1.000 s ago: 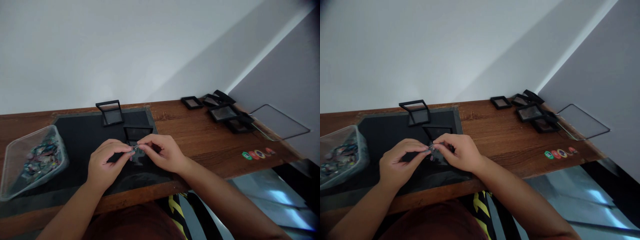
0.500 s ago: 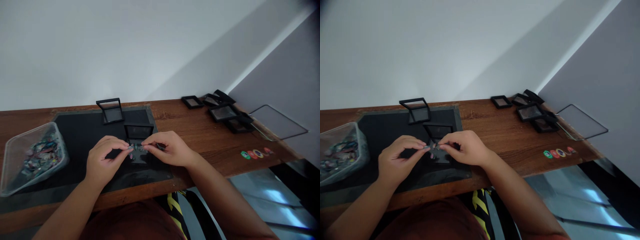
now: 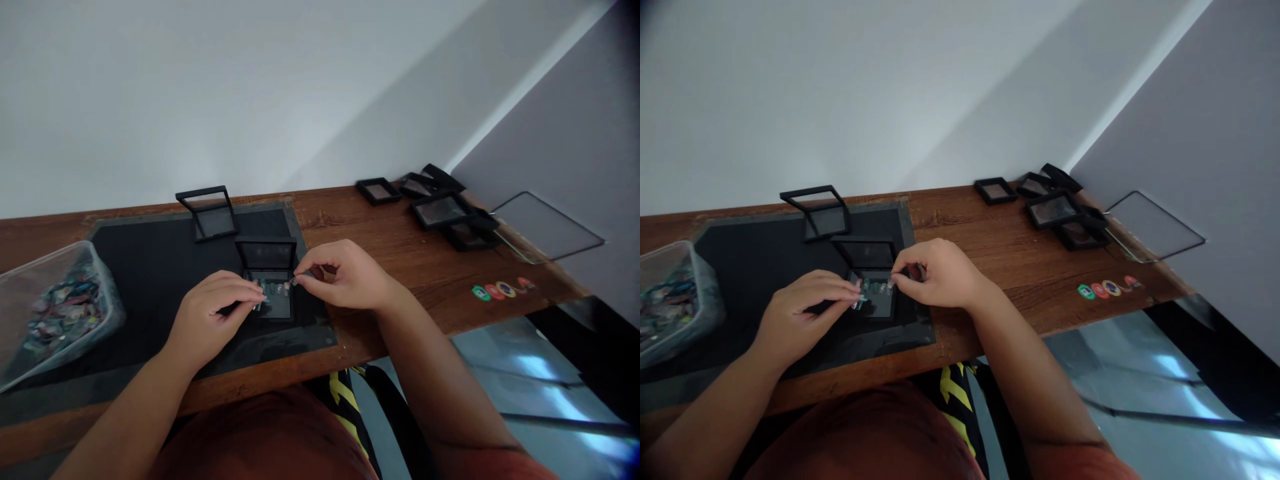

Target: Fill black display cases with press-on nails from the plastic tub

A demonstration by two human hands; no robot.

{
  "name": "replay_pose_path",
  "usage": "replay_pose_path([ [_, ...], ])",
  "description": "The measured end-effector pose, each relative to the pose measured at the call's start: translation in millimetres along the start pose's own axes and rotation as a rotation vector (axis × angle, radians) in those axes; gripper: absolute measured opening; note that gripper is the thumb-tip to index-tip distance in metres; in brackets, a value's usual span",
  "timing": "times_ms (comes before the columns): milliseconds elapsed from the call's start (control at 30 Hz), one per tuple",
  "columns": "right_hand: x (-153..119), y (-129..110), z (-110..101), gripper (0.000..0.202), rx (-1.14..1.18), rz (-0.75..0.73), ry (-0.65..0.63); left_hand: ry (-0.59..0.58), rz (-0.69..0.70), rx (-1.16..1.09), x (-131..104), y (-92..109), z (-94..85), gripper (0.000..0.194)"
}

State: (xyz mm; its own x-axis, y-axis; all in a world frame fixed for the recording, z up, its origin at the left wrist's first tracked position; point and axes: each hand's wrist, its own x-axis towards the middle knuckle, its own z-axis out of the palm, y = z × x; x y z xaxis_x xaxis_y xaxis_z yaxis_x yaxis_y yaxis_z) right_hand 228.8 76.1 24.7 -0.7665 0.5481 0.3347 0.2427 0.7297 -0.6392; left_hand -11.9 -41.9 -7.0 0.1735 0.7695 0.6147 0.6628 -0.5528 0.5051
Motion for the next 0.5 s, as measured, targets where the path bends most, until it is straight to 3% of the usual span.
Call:
replay_pose_path([
  [233, -1.3, -0.2, -1.1, 0.011, -0.007, -0.019, 0.036, -0.153, 0.033, 0.108, -3.2, -6.8, 4.3, 0.014],
  [500, -1.6, -2.5, -1.7, 0.013, -0.010, -0.020, 0.022, -0.202, -0.038, 0.136, -4.2, -11.9, 5.3, 0.021],
])
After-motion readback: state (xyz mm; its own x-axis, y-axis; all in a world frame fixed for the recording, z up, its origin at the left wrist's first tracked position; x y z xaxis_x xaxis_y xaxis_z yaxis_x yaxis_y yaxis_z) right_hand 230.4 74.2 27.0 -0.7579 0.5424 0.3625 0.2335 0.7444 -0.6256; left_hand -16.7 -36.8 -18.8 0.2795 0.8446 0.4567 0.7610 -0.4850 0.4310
